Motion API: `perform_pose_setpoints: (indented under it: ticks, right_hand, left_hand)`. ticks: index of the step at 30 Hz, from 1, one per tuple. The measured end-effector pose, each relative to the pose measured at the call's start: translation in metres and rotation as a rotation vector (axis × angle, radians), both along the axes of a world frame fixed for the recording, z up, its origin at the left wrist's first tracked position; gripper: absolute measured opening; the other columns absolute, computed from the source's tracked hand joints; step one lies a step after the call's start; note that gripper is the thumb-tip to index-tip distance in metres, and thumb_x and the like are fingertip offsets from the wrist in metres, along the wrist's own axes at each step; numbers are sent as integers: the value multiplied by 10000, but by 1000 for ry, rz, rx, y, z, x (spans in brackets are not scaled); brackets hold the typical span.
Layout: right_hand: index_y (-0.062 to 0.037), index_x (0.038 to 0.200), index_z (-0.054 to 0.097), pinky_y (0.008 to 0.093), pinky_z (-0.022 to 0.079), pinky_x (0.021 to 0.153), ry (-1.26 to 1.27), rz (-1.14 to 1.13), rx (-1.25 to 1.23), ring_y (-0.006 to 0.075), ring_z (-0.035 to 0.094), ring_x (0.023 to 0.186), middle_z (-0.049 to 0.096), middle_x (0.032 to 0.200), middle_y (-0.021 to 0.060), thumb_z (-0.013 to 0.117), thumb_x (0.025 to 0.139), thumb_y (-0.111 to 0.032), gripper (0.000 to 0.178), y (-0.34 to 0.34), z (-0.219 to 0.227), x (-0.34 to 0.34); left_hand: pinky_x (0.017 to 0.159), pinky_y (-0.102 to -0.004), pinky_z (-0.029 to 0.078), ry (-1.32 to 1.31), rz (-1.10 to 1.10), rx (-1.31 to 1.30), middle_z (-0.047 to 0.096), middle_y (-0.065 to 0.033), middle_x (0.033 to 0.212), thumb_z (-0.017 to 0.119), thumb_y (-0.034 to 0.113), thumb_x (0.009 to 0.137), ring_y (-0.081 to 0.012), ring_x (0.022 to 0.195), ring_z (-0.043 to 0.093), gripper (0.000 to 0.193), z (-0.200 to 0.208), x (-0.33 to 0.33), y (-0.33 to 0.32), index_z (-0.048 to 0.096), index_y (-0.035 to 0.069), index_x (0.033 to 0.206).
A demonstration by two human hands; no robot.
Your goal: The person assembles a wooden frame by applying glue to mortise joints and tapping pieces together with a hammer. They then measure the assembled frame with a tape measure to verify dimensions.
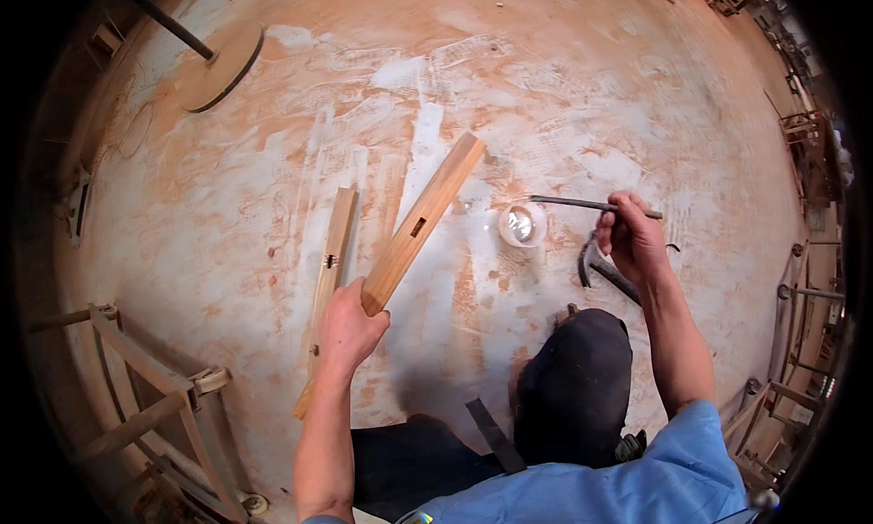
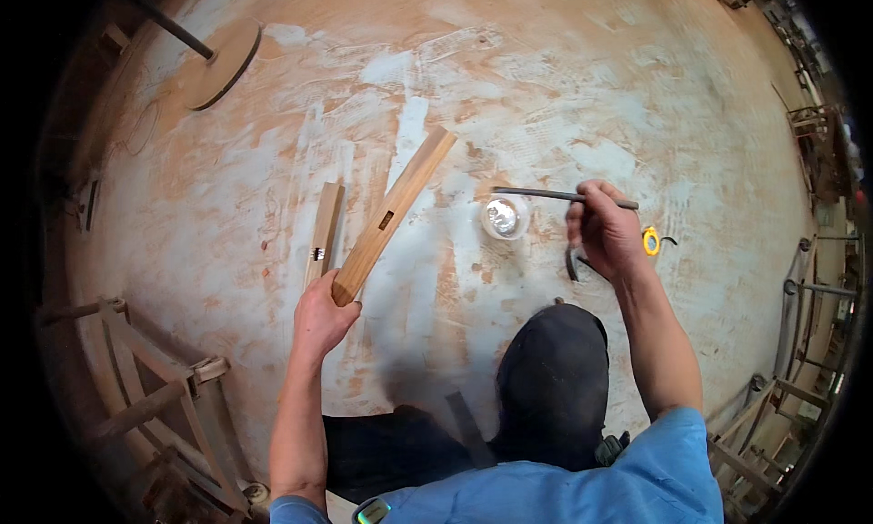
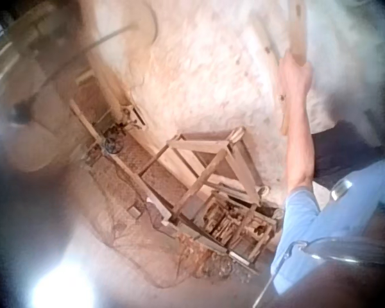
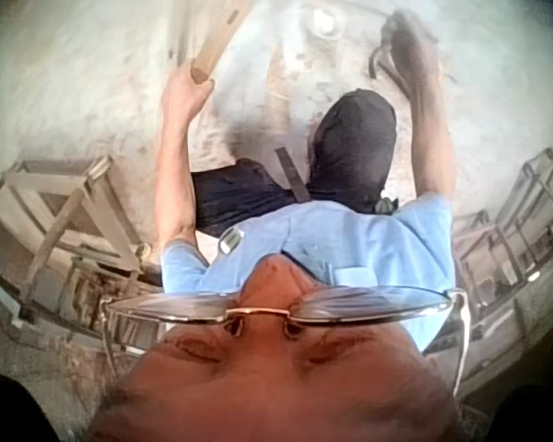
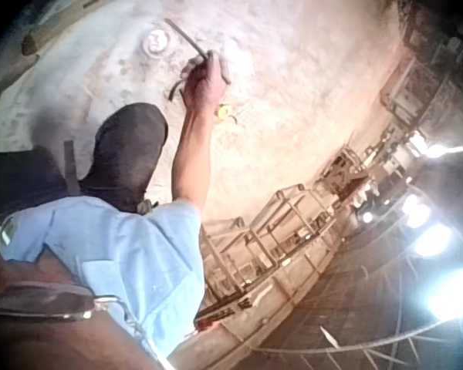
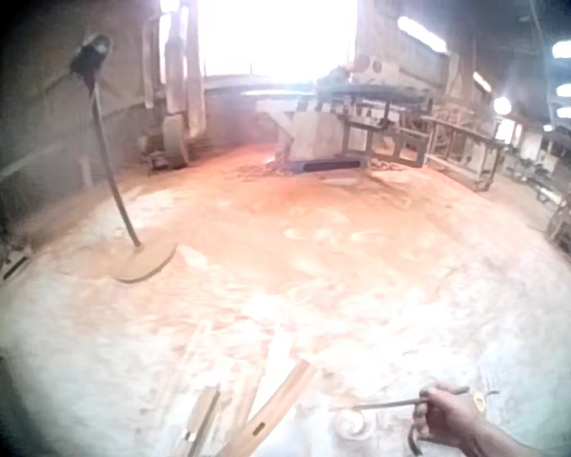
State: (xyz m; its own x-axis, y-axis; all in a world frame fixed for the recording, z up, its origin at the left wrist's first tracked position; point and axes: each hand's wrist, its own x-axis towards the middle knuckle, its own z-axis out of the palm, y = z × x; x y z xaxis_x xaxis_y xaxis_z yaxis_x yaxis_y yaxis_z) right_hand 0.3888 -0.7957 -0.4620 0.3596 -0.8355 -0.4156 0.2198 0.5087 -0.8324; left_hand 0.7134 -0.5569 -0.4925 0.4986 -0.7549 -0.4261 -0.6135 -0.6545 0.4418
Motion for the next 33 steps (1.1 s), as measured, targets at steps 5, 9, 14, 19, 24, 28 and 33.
perform_pose_setpoints:
  ticks: [5, 9, 14, 19, 24, 28, 33]
  right_hand:
    - [0, 933, 582, 278, 501, 489, 164, 175, -164, 159, 621, 610, 648, 745, 116, 570, 937, -150, 151, 32, 48, 47]
    - [-2, 916, 605, 267, 502, 498, 219, 295, -187, 140, 626, 622, 655, 752, 90, 587, 931, -161, 161, 42, 38, 61]
    - [-6, 926, 606, 260, 500, 498, 245, 317, -139, 132, 624, 617, 657, 758, 81, 589, 930, -163, 158, 46, 26, 66]
    - [9, 940, 633, 241, 497, 520, 317, 353, -283, 101, 605, 625, 656, 766, 60, 605, 928, -184, 196, 53, 26, 71]
    - [-5, 929, 663, 222, 487, 544, 369, 491, -309, 70, 581, 663, 645, 766, 23, 603, 930, -178, 183, 67, 38, 81]
    - [12, 894, 670, 250, 478, 574, 535, 554, -490, 89, 567, 670, 633, 744, 47, 626, 911, -132, 152, 63, 59, 91]
    - [26, 899, 670, 284, 453, 590, 570, 607, -806, 108, 532, 643, 594, 684, 94, 648, 887, -111, 140, 69, 60, 101]
  left_hand:
    - [826, -451, 494, 17, -74, -99, 623, -206, 999, 647, 168, 699, -369, 956, 604, 481, -3, -21, -3, 593, 8, 1149]
    - [796, -452, 499, -19, -115, -124, 624, -197, 962, 645, 161, 694, -366, 931, 605, 455, 1, -26, 1, 595, 4, 1119]
    - [777, -460, 497, -17, -121, -172, 620, -192, 937, 654, 151, 683, -370, 910, 602, 446, 11, -27, 7, 598, 3, 1099]
    - [872, -421, 486, 10, -124, -100, 613, -204, 1042, 655, 180, 684, -360, 987, 599, 563, 22, -27, 10, 576, -13, 1207]
    - [842, -429, 493, -56, -129, -153, 609, -188, 1027, 669, 177, 688, -351, 969, 602, 558, 17, -31, 15, 574, -11, 1205]
    - [781, -453, 498, -193, -136, -269, 596, -170, 958, 681, 130, 681, -355, 916, 592, 532, 4, -38, 21, 564, -11, 1181]
    - [729, -475, 496, -256, -140, -323, 582, -168, 903, 677, 83, 672, -365, 873, 578, 508, 4, -43, 20, 558, -10, 1157]
